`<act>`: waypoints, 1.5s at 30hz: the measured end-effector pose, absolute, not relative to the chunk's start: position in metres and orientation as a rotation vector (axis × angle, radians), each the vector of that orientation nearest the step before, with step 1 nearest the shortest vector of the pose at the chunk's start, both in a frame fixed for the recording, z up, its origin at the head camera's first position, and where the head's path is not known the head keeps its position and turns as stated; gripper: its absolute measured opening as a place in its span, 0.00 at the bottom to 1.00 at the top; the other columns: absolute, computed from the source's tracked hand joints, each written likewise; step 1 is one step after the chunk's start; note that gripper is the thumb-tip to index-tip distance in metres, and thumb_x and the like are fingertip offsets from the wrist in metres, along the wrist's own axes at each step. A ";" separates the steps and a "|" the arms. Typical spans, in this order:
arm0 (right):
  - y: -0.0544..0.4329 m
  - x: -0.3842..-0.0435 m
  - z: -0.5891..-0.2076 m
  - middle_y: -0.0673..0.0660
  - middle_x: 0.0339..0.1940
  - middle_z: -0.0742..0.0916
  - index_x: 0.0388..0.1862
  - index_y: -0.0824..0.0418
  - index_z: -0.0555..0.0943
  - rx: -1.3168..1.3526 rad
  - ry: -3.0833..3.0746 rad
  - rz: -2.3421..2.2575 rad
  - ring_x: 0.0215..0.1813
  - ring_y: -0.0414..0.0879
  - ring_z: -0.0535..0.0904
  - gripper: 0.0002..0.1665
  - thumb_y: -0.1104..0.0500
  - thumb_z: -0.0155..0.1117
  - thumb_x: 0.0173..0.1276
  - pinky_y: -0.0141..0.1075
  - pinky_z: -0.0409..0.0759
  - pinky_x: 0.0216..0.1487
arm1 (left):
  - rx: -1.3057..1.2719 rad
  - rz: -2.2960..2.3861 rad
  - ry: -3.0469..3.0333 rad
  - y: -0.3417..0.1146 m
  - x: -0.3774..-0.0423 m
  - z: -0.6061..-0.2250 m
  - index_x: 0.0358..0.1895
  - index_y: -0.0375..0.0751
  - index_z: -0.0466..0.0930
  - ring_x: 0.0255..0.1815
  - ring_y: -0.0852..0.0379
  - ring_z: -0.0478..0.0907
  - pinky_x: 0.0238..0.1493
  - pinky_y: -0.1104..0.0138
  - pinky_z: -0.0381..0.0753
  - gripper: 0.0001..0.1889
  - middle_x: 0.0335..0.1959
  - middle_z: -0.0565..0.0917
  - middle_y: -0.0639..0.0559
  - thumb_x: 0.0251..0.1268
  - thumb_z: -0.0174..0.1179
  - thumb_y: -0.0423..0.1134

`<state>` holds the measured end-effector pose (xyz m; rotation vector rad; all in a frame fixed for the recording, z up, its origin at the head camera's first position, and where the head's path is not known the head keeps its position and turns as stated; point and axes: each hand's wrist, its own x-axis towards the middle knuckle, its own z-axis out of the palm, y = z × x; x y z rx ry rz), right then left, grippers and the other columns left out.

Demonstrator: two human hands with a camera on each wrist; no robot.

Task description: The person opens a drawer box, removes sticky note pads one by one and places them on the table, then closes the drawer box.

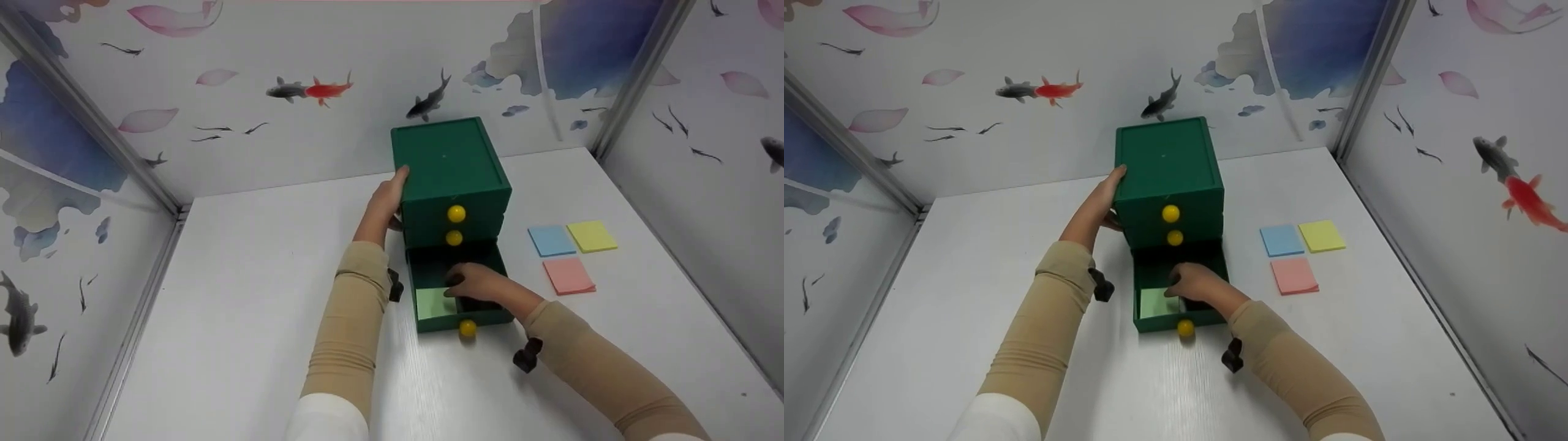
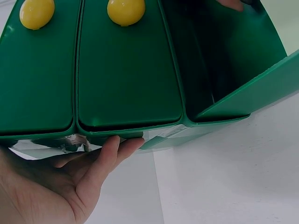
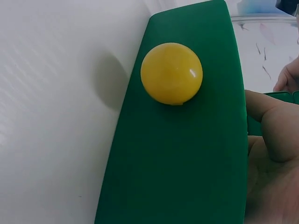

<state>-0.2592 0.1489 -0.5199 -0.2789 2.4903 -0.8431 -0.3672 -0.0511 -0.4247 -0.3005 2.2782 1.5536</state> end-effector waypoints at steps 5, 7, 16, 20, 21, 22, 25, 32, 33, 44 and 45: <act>0.147 -0.258 -0.521 0.57 0.57 0.81 0.60 0.58 0.79 -0.313 2.486 -0.843 0.52 0.50 0.76 0.24 0.51 0.67 0.67 0.51 0.73 0.61 | -0.306 1.550 2.276 -0.051 -0.367 -0.424 0.71 0.37 0.63 0.41 0.37 0.81 0.37 0.51 0.84 0.46 0.50 0.74 0.34 0.66 0.35 0.73; 0.147 -0.259 -0.521 0.56 0.56 0.82 0.59 0.57 0.79 -0.319 2.485 -0.841 0.51 0.49 0.77 0.24 0.51 0.67 0.67 0.50 0.74 0.60 | -0.313 1.552 2.274 -0.051 -0.367 -0.424 0.71 0.37 0.63 0.42 0.37 0.81 0.38 0.50 0.84 0.46 0.50 0.74 0.35 0.66 0.35 0.73; 0.143 -0.259 -0.519 0.56 0.55 0.82 0.59 0.58 0.78 -0.307 2.470 -0.847 0.48 0.49 0.77 0.24 0.51 0.67 0.67 0.49 0.76 0.58 | -0.313 1.552 2.274 -0.049 -0.366 -0.421 0.71 0.39 0.62 0.43 0.38 0.80 0.39 0.51 0.83 0.45 0.51 0.74 0.35 0.67 0.35 0.73; 0.139 -0.259 -0.520 0.56 0.55 0.82 0.60 0.57 0.78 -0.287 2.465 -0.834 0.49 0.49 0.77 0.24 0.51 0.66 0.68 0.49 0.76 0.58 | -0.303 1.560 2.294 -0.050 -0.364 -0.422 0.70 0.39 0.64 0.41 0.39 0.80 0.38 0.51 0.83 0.44 0.50 0.74 0.36 0.67 0.34 0.73; 0.138 -0.259 -0.521 0.56 0.55 0.82 0.60 0.57 0.78 -0.286 2.465 -0.831 0.49 0.49 0.77 0.24 0.51 0.66 0.68 0.49 0.76 0.58 | -0.300 1.564 2.303 -0.050 -0.363 -0.423 0.70 0.38 0.65 0.40 0.39 0.81 0.38 0.52 0.83 0.44 0.49 0.75 0.36 0.67 0.34 0.73; 0.138 -0.259 -0.521 0.56 0.55 0.82 0.59 0.58 0.78 -0.289 2.466 -0.827 0.49 0.49 0.78 0.24 0.51 0.67 0.67 0.49 0.76 0.58 | -0.291 1.566 2.315 -0.051 -0.362 -0.424 0.69 0.38 0.66 0.39 0.39 0.81 0.37 0.52 0.84 0.44 0.48 0.75 0.36 0.67 0.34 0.73; 0.136 -0.259 -0.522 0.57 0.55 0.82 0.60 0.60 0.78 -0.301 2.467 -0.824 0.51 0.50 0.78 0.25 0.51 0.67 0.67 0.49 0.76 0.58 | -0.267 1.573 2.344 -0.051 -0.359 -0.427 0.67 0.38 0.68 0.36 0.39 0.82 0.35 0.52 0.84 0.44 0.45 0.76 0.36 0.67 0.34 0.73; 0.132 -0.258 -0.522 0.57 0.55 0.82 0.60 0.60 0.78 -0.259 2.459 -0.820 0.49 0.48 0.78 0.26 0.51 0.68 0.66 0.48 0.76 0.58 | -0.255 1.561 2.358 -0.051 -0.358 -0.427 0.67 0.38 0.68 0.36 0.38 0.82 0.35 0.52 0.84 0.45 0.45 0.76 0.35 0.67 0.34 0.73; 0.132 -0.258 -0.522 0.57 0.54 0.82 0.60 0.61 0.78 -0.261 2.460 -0.820 0.49 0.48 0.78 0.26 0.52 0.69 0.66 0.48 0.76 0.57 | -0.255 1.556 2.361 -0.051 -0.358 -0.426 0.67 0.38 0.68 0.36 0.38 0.82 0.35 0.52 0.84 0.45 0.45 0.76 0.35 0.67 0.33 0.73; 0.131 -0.254 -0.520 0.57 0.50 0.82 0.55 0.61 0.81 -0.268 2.513 -0.737 0.44 0.49 0.77 0.24 0.63 0.73 0.58 0.46 0.79 0.53 | -0.274 1.550 2.359 -0.049 -0.359 -0.425 0.66 0.38 0.69 0.35 0.39 0.82 0.35 0.52 0.84 0.44 0.44 0.75 0.36 0.67 0.33 0.73; 0.131 -0.254 -0.520 0.56 0.49 0.81 0.54 0.60 0.81 -0.263 2.514 -0.736 0.44 0.49 0.76 0.24 0.63 0.74 0.58 0.46 0.79 0.52 | -0.273 1.551 2.358 -0.049 -0.358 -0.425 0.66 0.38 0.69 0.36 0.39 0.82 0.35 0.52 0.84 0.44 0.44 0.75 0.36 0.67 0.33 0.73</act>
